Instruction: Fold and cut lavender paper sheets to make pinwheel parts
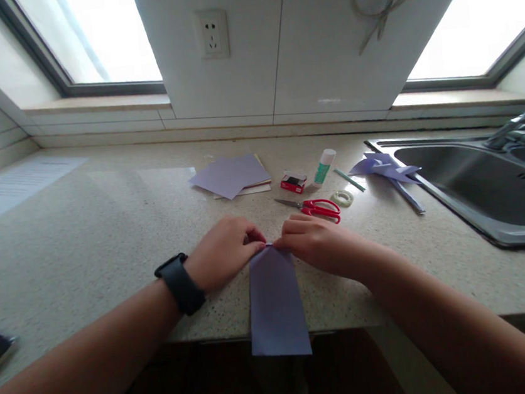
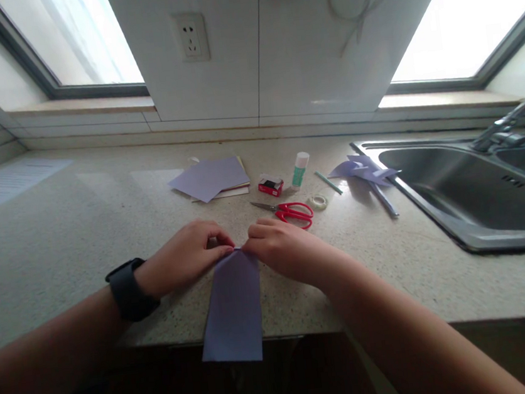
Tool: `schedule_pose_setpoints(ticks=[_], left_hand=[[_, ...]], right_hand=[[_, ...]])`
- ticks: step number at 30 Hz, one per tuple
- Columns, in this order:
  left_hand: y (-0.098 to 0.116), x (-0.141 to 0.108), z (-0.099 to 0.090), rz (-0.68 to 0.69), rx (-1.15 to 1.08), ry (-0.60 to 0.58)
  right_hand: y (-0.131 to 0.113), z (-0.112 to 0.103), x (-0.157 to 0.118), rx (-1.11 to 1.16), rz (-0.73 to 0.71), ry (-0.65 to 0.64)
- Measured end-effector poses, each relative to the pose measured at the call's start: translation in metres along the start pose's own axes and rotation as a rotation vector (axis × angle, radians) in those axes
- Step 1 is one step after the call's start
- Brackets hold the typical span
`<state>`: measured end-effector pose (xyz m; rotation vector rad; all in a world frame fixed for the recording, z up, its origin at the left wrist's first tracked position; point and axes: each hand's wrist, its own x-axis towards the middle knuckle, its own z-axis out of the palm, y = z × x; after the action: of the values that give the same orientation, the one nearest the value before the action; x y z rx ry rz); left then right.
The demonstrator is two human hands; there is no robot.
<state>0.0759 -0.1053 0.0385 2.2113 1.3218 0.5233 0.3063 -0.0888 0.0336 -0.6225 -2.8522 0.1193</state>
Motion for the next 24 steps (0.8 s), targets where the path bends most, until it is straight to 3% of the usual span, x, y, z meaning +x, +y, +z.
schedule_pose_setpoints(ticks=[5, 12, 17, 21, 24], left_hand=[[-0.001, 0.001, 0.002, 0.031, 0.007, -0.021], [0.014, -0.009, 0.006, 0.167, 0.349, 0.123], [0.015, -0.01, 0.006, 0.211, 0.443, 0.102], [0.017, -0.012, 0.001, 0.243, 0.524, 0.077], [0.02, -0.015, 0.0, 0.271, 0.601, 0.068]], right_hand=[[0.001, 0.0, 0.01, 0.235, 0.2, 0.062], [0.007, 0.005, 0.016, 0.318, 0.258, 0.057], [0.006, 0.005, 0.021, 0.369, 0.386, 0.014], [0.001, 0.003, 0.023, 0.348, 0.396, 0.019], [-0.003, 0.002, 0.022, 0.286, 0.298, 0.051]])
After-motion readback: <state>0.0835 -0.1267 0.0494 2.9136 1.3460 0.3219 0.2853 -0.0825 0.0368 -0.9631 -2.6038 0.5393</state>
